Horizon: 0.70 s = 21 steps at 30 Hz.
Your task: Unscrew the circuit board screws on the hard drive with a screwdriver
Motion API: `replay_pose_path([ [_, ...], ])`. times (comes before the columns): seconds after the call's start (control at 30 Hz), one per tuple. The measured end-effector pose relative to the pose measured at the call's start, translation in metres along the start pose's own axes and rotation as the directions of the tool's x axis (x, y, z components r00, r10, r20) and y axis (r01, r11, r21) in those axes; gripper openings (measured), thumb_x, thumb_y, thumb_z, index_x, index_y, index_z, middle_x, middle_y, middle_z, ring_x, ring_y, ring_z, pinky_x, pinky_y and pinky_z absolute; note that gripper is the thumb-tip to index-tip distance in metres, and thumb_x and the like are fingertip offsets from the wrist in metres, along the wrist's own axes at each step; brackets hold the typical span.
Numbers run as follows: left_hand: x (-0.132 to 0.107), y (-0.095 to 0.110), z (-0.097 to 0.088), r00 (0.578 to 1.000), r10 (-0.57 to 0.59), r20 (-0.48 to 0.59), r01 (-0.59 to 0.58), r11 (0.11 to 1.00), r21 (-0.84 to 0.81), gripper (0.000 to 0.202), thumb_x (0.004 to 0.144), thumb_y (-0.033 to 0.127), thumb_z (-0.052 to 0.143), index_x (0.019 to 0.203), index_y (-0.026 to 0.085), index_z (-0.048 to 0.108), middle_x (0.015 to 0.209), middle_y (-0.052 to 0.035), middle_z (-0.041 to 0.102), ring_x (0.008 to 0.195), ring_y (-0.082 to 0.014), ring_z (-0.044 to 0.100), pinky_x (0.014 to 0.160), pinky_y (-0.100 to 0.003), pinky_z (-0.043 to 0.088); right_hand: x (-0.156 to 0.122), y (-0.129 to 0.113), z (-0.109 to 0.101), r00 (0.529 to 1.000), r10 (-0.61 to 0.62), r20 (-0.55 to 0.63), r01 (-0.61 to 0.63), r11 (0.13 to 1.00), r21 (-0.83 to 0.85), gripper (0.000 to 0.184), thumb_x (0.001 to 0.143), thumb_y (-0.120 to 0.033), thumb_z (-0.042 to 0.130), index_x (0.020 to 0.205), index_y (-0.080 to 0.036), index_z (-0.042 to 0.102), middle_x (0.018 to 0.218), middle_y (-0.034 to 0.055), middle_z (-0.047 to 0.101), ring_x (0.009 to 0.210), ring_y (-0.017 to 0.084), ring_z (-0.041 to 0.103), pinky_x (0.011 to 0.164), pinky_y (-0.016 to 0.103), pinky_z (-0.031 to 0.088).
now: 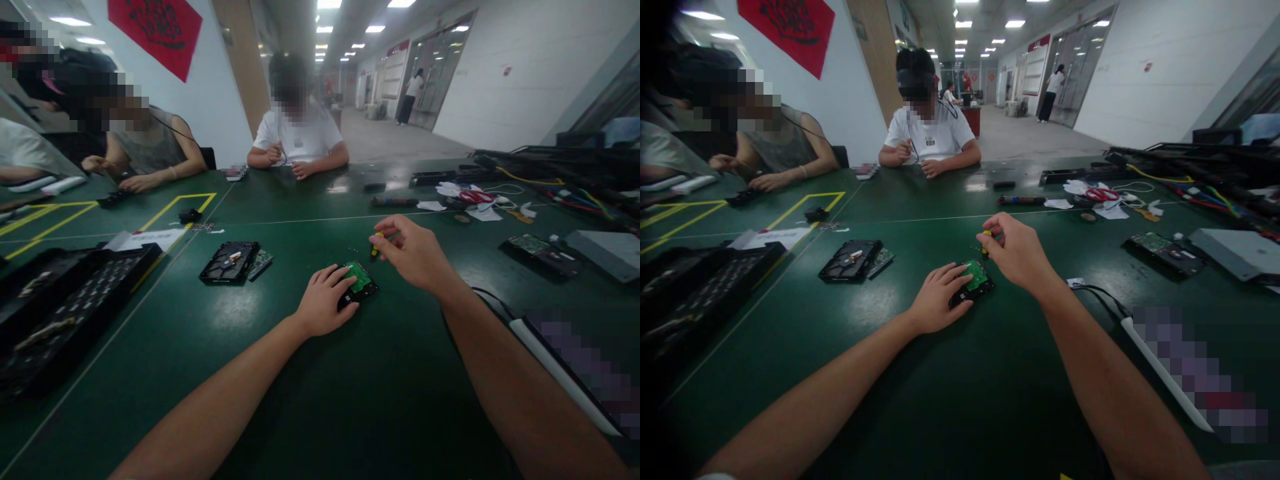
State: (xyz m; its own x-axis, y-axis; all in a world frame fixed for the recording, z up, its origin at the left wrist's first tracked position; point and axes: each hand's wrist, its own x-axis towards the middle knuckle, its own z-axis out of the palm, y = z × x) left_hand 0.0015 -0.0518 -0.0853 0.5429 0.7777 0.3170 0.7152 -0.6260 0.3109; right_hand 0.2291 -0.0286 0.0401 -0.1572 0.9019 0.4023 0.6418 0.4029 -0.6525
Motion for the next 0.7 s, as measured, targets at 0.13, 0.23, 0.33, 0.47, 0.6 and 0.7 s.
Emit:
replay_pose_path([
  [0.13, -0.0002, 0.0001, 0.0004, 1.000, 0.000, -0.008, 0.000, 1.000, 0.003, 0.061, 0.095, 0.053, 0.066, 0.150, 0.028, 0.056, 0.163, -0.0084, 0.049, 0.155, -0.0369, 0.037, 0.125, -0.060, 0.032, -0.0002, -0.0022, -0.0028, 0.999, -0.019, 0.034, 0.019, 1.000, -0.017, 0.019, 0.098, -0.035, 0.064, 0.111, -0.021, 0.069, 0.102, 0.0069, 0.079, 0.067, 0.018, 0.073, 0.067, 0.033, 0.056],
  [0.23, -0.0002, -0.0003, 0.0013, 1.000, -0.003, -0.021, 0.003, 1.000, -0.002, 0.063, 0.095, 0.053, 0.065, 0.151, 0.026, 0.054, 0.164, -0.0110, 0.046, 0.154, -0.0365, 0.039, 0.125, -0.059, 0.033, -0.0006, -0.0052, -0.0049, 0.998, -0.044, 0.044, 0.047, 0.996, -0.073, 0.021, 0.100, -0.030, 0.059, 0.115, -0.022, 0.071, 0.107, 0.0074, 0.079, 0.071, 0.019, 0.074, 0.070, 0.035, 0.056],
  [0.33, -0.0002, -0.0004, 0.0022, 0.999, -0.022, -0.042, 0.021, 0.999, -0.024, 0.072, 0.093, 0.053, 0.066, 0.155, 0.022, 0.046, 0.164, -0.0157, 0.043, 0.152, -0.0363, 0.041, 0.125, -0.057, 0.033, -0.0009, -0.0064, -0.0052, 0.998, -0.059, 0.025, 0.062, 0.991, -0.120, 0.023, 0.100, -0.028, 0.058, 0.117, -0.023, 0.073, 0.117, 0.0092, 0.077, 0.075, 0.021, 0.074, 0.072, 0.037, 0.056],
  [0.47, -0.0004, 0.0007, 0.0025, 0.997, -0.050, -0.061, 0.048, 0.998, -0.042, 0.080, 0.092, 0.054, 0.068, 0.159, 0.022, 0.038, 0.162, -0.0174, 0.043, 0.150, -0.0372, 0.042, 0.126, -0.059, 0.032, -0.0007, -0.0054, -0.0037, 0.998, -0.061, -0.006, 0.059, 0.986, -0.153, 0.017, 0.098, -0.033, 0.063, 0.108, -0.023, 0.072, 0.107, 0.0086, 0.078, 0.079, 0.023, 0.072, 0.072, 0.036, 0.053],
  [0.6, -0.0008, 0.0020, 0.0017, 0.997, -0.053, -0.060, 0.053, 0.999, -0.003, 0.071, 0.092, 0.055, 0.067, 0.151, 0.021, 0.049, 0.162, -0.0178, 0.043, 0.149, -0.0386, 0.043, 0.125, -0.060, 0.032, 0.0006, -0.0047, -0.0042, 0.996, -0.079, -0.048, 0.066, 0.970, -0.233, 0.016, 0.095, -0.039, 0.068, 0.094, -0.022, 0.068, 0.096, 0.0073, 0.075, 0.078, 0.023, 0.069, 0.072, 0.036, 0.050],
  [0.7, -0.0010, 0.0019, 0.0018, 0.998, -0.046, -0.050, 0.047, 0.999, 0.018, 0.066, 0.093, 0.056, 0.066, 0.147, 0.020, 0.054, 0.160, -0.0188, 0.044, 0.148, -0.0382, 0.043, 0.125, -0.059, 0.033, 0.0010, -0.0045, -0.0059, 0.992, -0.111, -0.057, 0.091, 0.956, -0.279, 0.016, 0.095, -0.038, 0.069, 0.094, -0.022, 0.069, 0.096, 0.0083, 0.075, 0.081, 0.024, 0.068, 0.075, 0.038, 0.050],
])
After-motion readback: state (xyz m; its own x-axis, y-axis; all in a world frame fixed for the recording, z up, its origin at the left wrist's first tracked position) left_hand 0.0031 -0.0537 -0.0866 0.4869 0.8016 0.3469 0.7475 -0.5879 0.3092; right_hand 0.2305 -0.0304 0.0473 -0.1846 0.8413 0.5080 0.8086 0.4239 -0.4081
